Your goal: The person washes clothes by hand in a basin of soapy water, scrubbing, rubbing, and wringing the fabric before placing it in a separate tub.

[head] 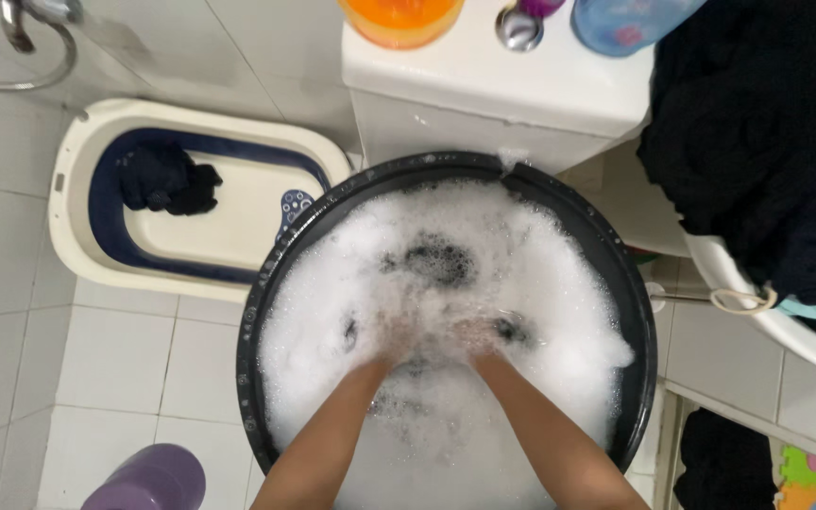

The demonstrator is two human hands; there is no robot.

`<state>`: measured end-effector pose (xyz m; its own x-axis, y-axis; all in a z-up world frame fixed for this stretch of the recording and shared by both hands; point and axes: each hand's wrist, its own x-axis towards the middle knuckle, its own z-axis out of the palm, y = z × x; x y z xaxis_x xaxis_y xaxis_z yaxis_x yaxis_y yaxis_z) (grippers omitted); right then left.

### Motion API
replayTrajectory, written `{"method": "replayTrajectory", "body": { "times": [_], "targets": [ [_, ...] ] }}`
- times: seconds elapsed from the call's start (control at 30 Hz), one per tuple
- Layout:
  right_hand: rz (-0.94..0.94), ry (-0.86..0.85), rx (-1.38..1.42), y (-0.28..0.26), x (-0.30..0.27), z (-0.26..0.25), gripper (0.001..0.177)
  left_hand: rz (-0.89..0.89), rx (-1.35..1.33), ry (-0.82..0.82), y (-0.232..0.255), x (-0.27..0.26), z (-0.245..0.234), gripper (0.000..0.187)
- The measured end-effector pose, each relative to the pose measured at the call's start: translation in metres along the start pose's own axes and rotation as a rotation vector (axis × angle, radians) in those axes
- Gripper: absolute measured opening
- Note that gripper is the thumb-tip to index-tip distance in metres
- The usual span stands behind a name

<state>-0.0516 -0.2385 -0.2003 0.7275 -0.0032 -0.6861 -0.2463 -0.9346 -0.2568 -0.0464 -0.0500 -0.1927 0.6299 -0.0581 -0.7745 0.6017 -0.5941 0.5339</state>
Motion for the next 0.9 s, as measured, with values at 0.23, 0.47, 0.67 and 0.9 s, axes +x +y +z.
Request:
{"method": "replayTrajectory", "body": {
  "times": [0.23,0.47,0.67,0.9],
  "targets": [
    [-0.268,0.303,-0.146,-0.061,-0.001,-0.050,0.044,0.250,0.338,0.250,0.038,-0.001,-0.007,0.085],
    [-0.191,0.068,-0.165,-0.047,0.058,-0.022,0.040,0.031,0.311,0.059,0.009,0.071,0.004,0.083],
    [-0.129,0.013,-0.026,-0.025,0.098,-0.005,0.037,-0.043,0.099,0.126,0.000,0.109,0.001,0.081],
    [0.009,0.197,0.109,0.035,0.120,-0.011,0.035,-0.025,-0.018,0.223,0.000,0.125,-0.035,0.080]
  ]
}}
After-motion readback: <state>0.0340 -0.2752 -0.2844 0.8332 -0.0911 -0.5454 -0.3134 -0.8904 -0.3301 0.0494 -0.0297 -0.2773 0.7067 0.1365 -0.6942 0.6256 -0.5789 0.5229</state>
